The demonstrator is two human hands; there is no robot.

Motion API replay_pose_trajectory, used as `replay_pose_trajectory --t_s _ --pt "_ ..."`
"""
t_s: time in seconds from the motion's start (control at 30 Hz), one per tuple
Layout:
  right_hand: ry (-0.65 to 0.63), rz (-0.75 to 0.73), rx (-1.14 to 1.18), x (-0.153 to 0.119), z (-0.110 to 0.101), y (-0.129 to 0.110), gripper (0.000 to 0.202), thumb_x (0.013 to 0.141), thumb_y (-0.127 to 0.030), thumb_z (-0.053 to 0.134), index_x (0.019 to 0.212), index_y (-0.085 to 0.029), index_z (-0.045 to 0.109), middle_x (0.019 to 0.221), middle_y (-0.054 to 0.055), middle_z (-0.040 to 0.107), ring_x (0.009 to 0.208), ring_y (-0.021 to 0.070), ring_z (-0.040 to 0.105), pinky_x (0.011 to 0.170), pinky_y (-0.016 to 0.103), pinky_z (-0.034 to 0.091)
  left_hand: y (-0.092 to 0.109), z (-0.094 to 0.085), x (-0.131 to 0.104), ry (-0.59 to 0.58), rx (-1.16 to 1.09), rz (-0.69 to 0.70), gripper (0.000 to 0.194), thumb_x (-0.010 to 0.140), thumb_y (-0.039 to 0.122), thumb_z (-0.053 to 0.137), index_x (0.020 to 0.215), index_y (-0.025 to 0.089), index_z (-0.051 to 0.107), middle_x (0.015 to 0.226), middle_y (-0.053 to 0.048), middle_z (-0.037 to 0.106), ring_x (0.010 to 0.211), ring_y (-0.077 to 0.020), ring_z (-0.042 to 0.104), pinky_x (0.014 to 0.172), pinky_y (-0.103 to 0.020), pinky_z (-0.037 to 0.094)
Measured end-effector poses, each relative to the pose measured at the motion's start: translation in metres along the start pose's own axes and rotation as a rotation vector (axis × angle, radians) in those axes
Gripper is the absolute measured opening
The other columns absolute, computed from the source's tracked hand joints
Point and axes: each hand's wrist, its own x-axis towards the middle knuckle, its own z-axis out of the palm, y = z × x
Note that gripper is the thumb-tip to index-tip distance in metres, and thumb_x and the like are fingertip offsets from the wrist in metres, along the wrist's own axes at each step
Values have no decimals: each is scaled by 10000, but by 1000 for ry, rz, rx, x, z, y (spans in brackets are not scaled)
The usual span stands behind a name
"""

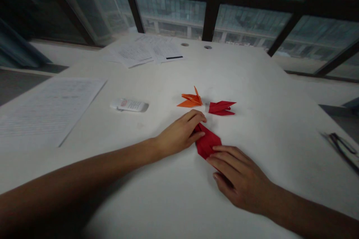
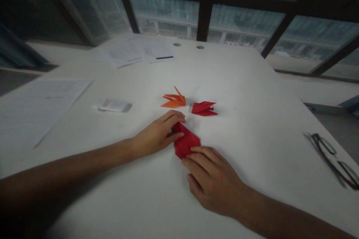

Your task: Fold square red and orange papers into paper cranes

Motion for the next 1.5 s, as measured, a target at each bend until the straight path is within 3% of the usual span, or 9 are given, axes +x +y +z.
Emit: replay_pose_trajectory --t_s 0.27,0.43,0.53,0.7,0.87,1.03,1.1,1.33,1.5 --pt "130 -24 -145 2 0 -4 197 905 -66 616 1078 -51 708 1071 182 738 1080 308 653 991 480 605 -2 2 1 -21 44 31 156 1012 196 558 1164 197 592 1269 -95 609 1174 -216 611 1076 -387 530" --pt "104 201 24 1 0 4 290 908 -57 554 1168 -140 652 1071 134 699 995 260 644 889 455 618 -2 2 1 -33 53 22 150 1016 205 542 1153 202 604 1290 -97 598 1198 -223 607 1088 -410 529" --pt "115 323 86 3 -2 9 349 883 -39 542 1200 -173 598 1110 124 666 1045 265 636 917 466 601 -2 1 -1 -9 59 -8 220 1009 212 549 1228 213 574 1358 -107 548 1245 -229 602 1101 -410 531" --pt "103 363 183 4 -5 13 377 893 6 479 1192 -211 553 1211 120 597 1179 241 599 1022 434 548 -3 2 -2 -18 61 -40 250 1005 219 556 1254 228 558 1372 -98 532 1238 -227 622 1090 -408 548" --pt "70 401 253 4 -7 12 439 835 4 553 1203 -235 543 1202 89 599 1146 241 577 993 435 524 -1 0 -1 -21 69 -51 226 1015 259 558 1237 219 564 1379 -106 530 1200 -224 635 1064 -408 561" --pt "23 478 250 6 -8 11 304 868 -87 599 1130 -227 532 966 42 604 911 224 573 843 416 514 7 -4 -2 -61 105 -35 544 920 538 684 1310 190 534 1433 -166 496 1307 -327 555 1111 -509 518" --pt "23 493 249 7 -8 11 295 876 -89 597 1129 -228 532 907 28 602 909 229 564 838 415 500 10 -4 -3 -83 130 -13 625 883 598 701 1328 193 530 1459 -179 475 1348 -361 514 1136 -548 489" --pt "-22 480 278 6 -10 15 427 836 -31 585 1209 -232 531 786 -10 570 914 235 536 842 413 474 9 -2 -5 -108 153 9 607 878 559 718 1339 220 517 1479 -177 438 1371 -381 483 1141 -574 480" --pt "-94 444 287 4 -15 22 537 794 8 569 1274 -230 539 842 15 581 949 243 545 777 364 495 7 -1 -5 -96 115 8 620 875 540 727 1361 234 493 1480 -170 434 1359 -377 495 1127 -575 497"
